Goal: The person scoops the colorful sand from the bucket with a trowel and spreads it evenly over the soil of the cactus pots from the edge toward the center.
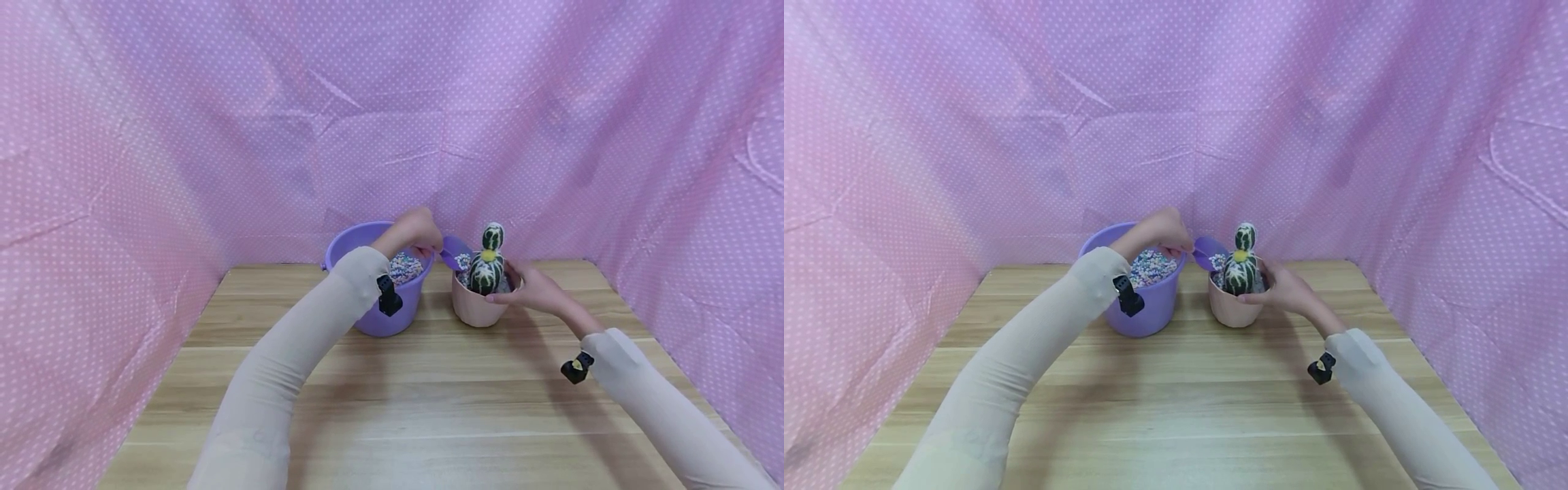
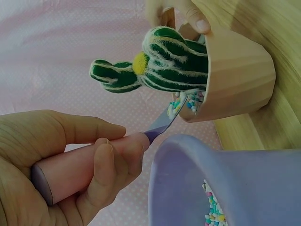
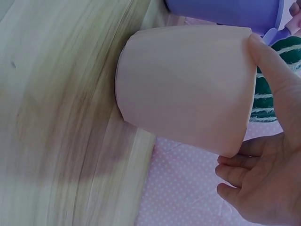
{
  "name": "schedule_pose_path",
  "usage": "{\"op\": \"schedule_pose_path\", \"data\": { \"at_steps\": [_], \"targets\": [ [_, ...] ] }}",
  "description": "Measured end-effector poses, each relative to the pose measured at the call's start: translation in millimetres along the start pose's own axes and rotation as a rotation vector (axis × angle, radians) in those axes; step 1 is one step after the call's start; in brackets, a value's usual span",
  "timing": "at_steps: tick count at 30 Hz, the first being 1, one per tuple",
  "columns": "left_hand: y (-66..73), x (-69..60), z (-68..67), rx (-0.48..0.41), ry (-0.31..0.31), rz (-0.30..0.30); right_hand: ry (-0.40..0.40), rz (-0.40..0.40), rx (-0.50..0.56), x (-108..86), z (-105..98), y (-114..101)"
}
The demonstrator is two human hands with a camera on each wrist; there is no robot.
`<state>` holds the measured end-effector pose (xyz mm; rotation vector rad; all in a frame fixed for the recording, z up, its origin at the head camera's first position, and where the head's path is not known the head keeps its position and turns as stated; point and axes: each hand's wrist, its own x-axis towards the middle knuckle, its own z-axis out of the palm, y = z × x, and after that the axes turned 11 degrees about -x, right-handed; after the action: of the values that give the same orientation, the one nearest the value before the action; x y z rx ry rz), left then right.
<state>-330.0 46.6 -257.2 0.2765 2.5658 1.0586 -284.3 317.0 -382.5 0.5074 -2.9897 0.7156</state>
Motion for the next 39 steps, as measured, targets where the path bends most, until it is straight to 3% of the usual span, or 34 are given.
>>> {"op": "schedule_pose_path", "data": {
  "at_steps": [8, 16, 23, 30, 39],
  "targets": [
    [1.8, -2.1, 0.7, 0.023, 0.003, 0.004, 0.019, -0.012, 0.028, -1.3, 2, -5],
    [4.7, -7.2, -1.4, 0.041, -0.034, -0.003, 0.023, 0.035, -0.010, -4.5, 3, -7],
    [8.0, -8.6, -0.1, 0.125, -0.027, 0.013, 0.022, 0.068, -0.007, -6.7, 5, -11],
    [13.2, -9.3, 2.3, 0.333, -0.013, 0.043, 0.030, 0.106, -0.033, -7.9, 7, -18],
    [16.8, -11.7, 3.2, 0.351, -0.018, 0.017, 0.043, 0.155, -0.070, -7.6, 10, -21]
  ]
}}
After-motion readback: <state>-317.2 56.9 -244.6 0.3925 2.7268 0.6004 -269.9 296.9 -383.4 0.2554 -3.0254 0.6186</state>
